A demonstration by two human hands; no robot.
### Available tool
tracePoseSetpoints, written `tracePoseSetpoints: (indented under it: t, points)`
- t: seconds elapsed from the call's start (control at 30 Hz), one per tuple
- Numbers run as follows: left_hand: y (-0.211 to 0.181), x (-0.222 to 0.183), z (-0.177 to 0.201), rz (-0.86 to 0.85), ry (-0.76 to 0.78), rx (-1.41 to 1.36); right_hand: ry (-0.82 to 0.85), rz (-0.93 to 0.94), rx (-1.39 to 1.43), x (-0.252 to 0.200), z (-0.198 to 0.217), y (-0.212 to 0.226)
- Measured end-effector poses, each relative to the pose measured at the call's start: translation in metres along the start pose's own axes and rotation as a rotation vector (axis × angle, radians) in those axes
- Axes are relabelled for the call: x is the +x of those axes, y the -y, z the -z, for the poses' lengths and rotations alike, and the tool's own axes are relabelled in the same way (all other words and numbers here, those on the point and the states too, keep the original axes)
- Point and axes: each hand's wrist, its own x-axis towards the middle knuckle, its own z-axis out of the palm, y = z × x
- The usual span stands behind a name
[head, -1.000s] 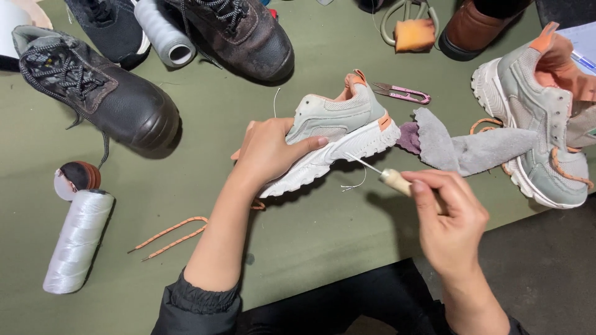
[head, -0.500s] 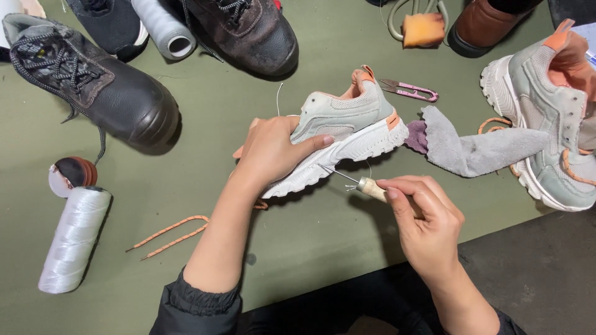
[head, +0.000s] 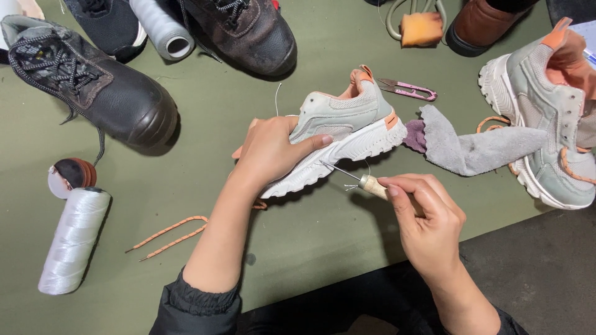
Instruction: Hand-stitching the sole of a sneaker using an awl and thread at a repair bench.
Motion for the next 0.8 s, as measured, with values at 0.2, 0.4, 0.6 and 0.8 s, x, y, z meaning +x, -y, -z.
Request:
tracePoseSetpoints:
  t: [0.2,0.4,0.6,0.8]
  points:
    - [-0.001,-0.001,0.001,-0.005,-0.004,0.0,0.004,0.023,-0.009,0.001,0.0,0.0]
    - [0.0,0.0,0.0,-0.006,-0.004,0.001,-0.004,0.057,-0.046,0.002,0.001,0.003]
    - [-0.001,-0.001,0.001,-0.002,0.001,0.002,0.029,0.184,-0.179,0.01,0.007,0.015]
    - [-0.004,-0.004,0.005,0.021,0.019,-0.011,0.067,0.372,-0.43,0.02,0.016,0.031]
